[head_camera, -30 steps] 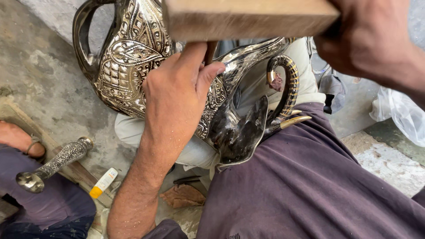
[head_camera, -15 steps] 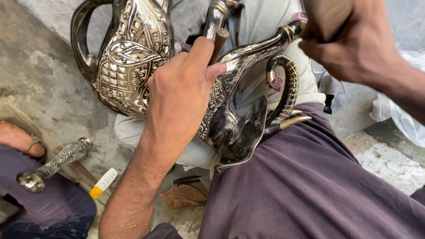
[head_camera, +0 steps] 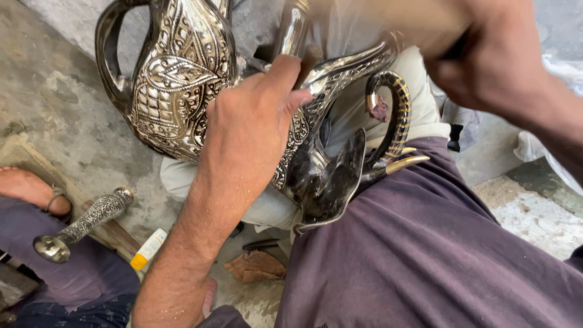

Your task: The person uses a small metal chisel and a wooden mallet to engrave intricate patterns onto a silver-colored metal vessel. They repeatedly tap the chisel into the surface to create detailed designs on the body and handle of the object.

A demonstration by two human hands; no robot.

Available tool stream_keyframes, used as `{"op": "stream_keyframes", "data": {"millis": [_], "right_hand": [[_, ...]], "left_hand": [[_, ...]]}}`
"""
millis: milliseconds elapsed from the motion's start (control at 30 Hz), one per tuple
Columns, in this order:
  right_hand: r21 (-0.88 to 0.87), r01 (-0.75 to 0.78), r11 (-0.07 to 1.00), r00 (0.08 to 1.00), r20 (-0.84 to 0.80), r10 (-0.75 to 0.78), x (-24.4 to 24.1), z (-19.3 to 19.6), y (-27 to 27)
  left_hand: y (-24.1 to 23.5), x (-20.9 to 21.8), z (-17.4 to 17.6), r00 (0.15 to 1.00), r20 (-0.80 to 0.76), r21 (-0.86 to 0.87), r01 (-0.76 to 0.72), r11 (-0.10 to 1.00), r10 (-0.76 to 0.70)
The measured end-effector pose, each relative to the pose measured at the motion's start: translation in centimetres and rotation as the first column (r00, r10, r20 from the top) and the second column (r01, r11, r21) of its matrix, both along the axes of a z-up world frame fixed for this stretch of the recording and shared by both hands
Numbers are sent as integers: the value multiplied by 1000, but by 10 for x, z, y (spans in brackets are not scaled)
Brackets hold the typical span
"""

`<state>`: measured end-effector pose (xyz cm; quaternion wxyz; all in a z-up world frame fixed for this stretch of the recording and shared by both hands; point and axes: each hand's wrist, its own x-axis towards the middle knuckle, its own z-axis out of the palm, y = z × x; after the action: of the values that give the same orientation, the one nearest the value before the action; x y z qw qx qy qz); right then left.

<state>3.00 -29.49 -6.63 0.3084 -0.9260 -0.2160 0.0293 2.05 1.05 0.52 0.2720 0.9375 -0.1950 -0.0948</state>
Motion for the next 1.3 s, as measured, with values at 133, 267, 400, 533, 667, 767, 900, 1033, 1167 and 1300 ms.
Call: {"op": "stream_keyframes", "data": {"millis": [133, 267, 400, 533, 667, 767, 900, 1033, 1167, 1300], "right_hand": [[106, 168, 980, 961, -239, -139, -4, -8, 3], [179, 130, 975, 977, -191, -95, -10, -4, 4], [84, 235, 968, 891, -416, -180, -20, 14, 5], [52, 188, 981, 955, -243, -170, -32, 22, 8], [175, 100, 979, 980, -185, -67, -38, 27, 5], [41, 128, 991, 939, -326, -108, -47, 28, 2], [-30, 70, 997, 997, -41, -71, -54, 27, 3], [88, 237, 968, 886, -429, -178, -62, 24, 7], [149, 236, 960, 914, -371, -167, -65, 22, 5], [-3, 98, 995, 989, -109, -97, -64, 23, 5]], "left_hand": [[-2, -1, 2, 1000, -2, -4, 0, 1000, 0], [-3, -2, 0, 1000, -2, 6, 0, 1000, 0], [1, -4, -1, 1000, -24, -3, 18, 1000, -18], [-1, -5, 0, 1000, -21, -41, 9, 999, -9], [-1, -5, -1, 998, -62, 9, 14, 1000, -14], [1, -8, -2, 1000, -14, 22, 27, 999, -27], [-2, -6, 1, 999, -43, -24, 31, 999, -32], [-3, -8, 4, 998, -58, 37, 29, 999, -27], [-5, -6, 4, 989, -148, 57, 26, 998, -17], [-1, -7, 5, 994, -81, -15, 69, 998, -70]]}}
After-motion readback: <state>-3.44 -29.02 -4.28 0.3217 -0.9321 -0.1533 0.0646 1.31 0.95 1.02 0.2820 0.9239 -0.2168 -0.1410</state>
